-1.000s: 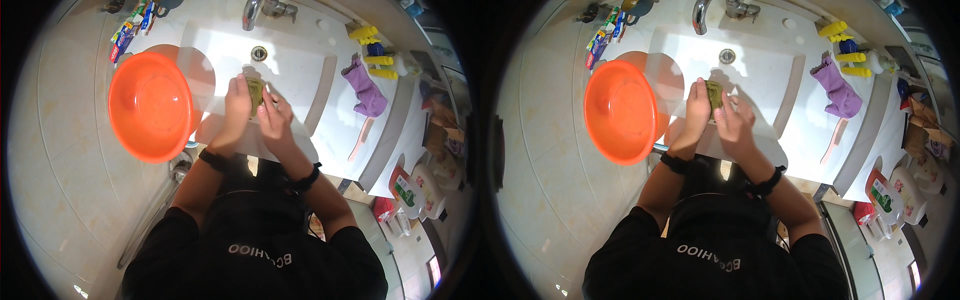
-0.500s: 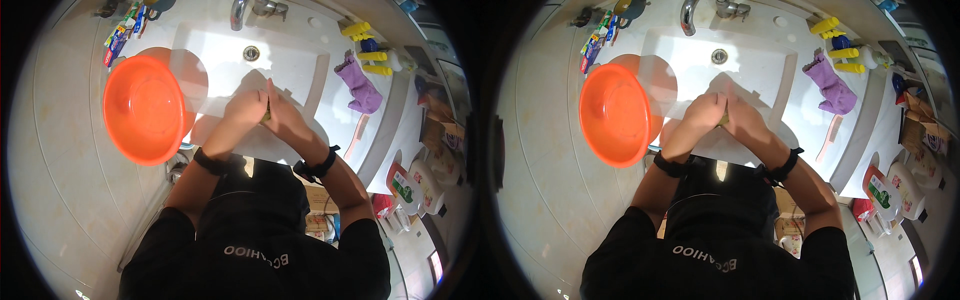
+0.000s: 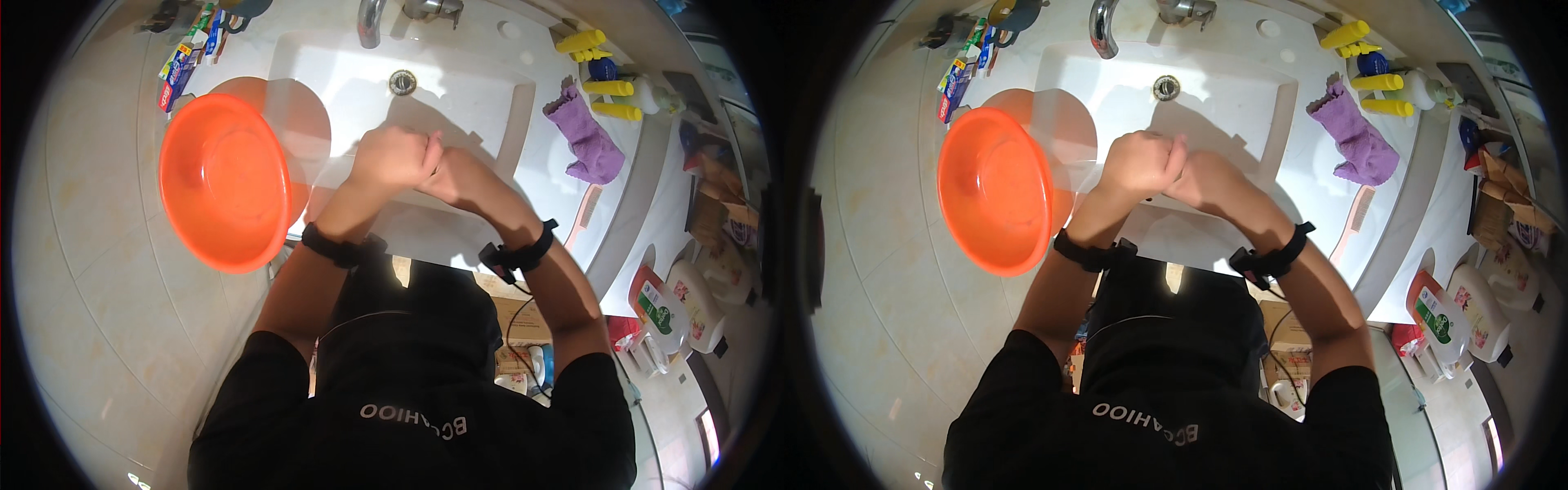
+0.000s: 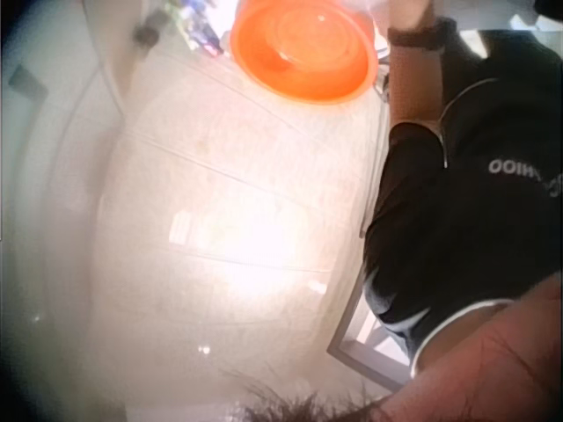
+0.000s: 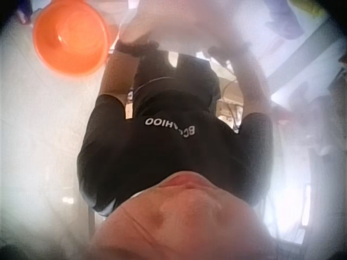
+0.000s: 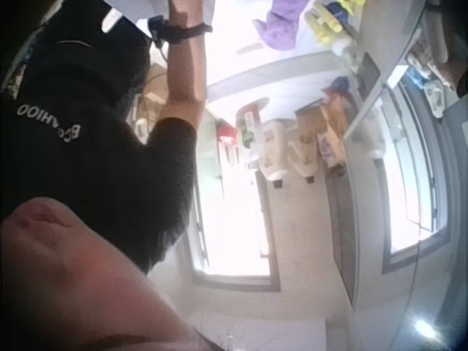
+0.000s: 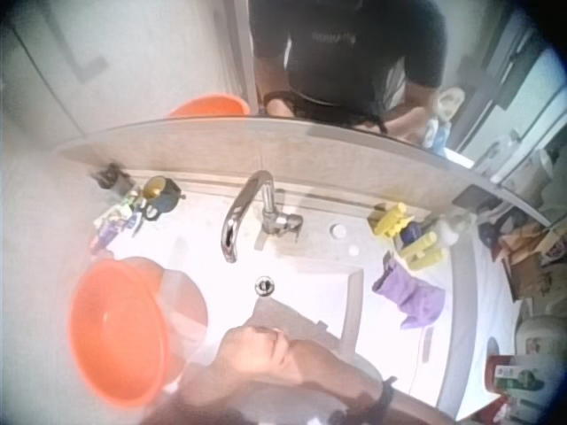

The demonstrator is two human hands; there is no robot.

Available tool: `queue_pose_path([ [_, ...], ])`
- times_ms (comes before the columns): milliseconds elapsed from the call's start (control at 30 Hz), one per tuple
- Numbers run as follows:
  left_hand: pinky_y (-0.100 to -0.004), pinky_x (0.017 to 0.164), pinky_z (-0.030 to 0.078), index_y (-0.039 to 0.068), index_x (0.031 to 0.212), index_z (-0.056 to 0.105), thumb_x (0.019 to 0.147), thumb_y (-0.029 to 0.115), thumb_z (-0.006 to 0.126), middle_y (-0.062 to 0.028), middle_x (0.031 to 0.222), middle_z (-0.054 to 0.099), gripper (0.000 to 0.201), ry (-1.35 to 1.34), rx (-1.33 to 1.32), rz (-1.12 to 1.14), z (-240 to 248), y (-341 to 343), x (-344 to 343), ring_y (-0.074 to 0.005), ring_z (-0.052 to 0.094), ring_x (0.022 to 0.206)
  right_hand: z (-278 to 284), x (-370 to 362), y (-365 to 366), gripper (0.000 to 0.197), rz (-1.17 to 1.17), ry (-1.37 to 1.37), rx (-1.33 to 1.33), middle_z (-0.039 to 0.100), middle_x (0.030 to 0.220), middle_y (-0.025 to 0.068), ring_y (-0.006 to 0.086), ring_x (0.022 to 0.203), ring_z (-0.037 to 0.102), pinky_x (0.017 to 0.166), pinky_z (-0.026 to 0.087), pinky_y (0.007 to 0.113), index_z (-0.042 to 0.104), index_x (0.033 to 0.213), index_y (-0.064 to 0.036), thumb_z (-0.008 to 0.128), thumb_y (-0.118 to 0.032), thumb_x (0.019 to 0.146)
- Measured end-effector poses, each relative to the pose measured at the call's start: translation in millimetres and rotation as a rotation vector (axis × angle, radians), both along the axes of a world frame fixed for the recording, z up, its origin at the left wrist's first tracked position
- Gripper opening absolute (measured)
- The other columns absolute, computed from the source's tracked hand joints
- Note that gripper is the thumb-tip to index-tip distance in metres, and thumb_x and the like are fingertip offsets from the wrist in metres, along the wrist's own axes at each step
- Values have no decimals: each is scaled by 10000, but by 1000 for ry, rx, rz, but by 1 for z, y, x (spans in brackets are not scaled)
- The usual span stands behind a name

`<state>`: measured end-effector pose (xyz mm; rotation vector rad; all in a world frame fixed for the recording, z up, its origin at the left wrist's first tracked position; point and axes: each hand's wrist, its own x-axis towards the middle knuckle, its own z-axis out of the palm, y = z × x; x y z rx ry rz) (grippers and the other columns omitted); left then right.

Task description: The person rinses and wrings out a cloth by hand under a faucet at a sink.

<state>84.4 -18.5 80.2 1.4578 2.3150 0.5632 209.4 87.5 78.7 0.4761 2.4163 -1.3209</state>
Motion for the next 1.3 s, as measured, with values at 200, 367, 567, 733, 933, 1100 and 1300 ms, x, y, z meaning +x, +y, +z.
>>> queue_pose_path([
  [200,-427,477,458,57,570,569,937,159,590,-115,577,590,381,-123,428,-214,8,3,-8,-332,593,523,24,-12,33,267,33,-395,-784,464,575,-4,126,499,418,467,326,303,551,713,-101,634,-201,946],
  [367,-437,495,466,53,577,595,940,171,594,-109,577,589,382,-208,509,-214,1,15,-13,-340,596,532,2,-3,40,344,-88,-491,-1293,347,578,-68,64,486,267,452,196,267,444,674,-179,668,-212,934],
  [567,-447,554,498,34,649,659,1017,339,504,-174,646,635,502,-307,-39,180,-27,13,-21,-370,635,602,-3,1,18,282,-275,-157,-449,597,804,74,212,705,584,636,456,343,603,1028,-73,743,-284,904],
  [733,-403,469,409,60,682,649,1035,455,445,-100,515,524,568,-881,-226,663,-62,1,-25,-231,535,475,9,14,-8,614,12,434,625,556,1415,229,373,1109,660,911,559,440,487,1437,-1,690,-117,870],
  [933,-314,429,273,82,882,628,988,404,465,-53,640,520,376,-1162,-643,350,-33,19,-15,-150,428,490,-28,20,-9,484,22,204,648,667,1242,140,313,941,704,658,568,392,583,1364,-115,600,-61,883],
  [1100,-502,608,498,-10,832,684,1053,369,376,-267,724,654,536,-182,-53,173,-94,0,8,-416,633,604,-13,1,4,169,73,55,524,725,899,152,358,777,704,655,550,457,702,998,-83,623,-178,883],
  [1300,-526,644,515,10,641,658,1067,355,372,-247,641,613,618,-333,-86,106,4,25,11,-469,624,634,-9,3,39,245,-23,-89,-46,690,744,176,352,700,663,668,517,456,699,818,-12,647,-250,848],
])
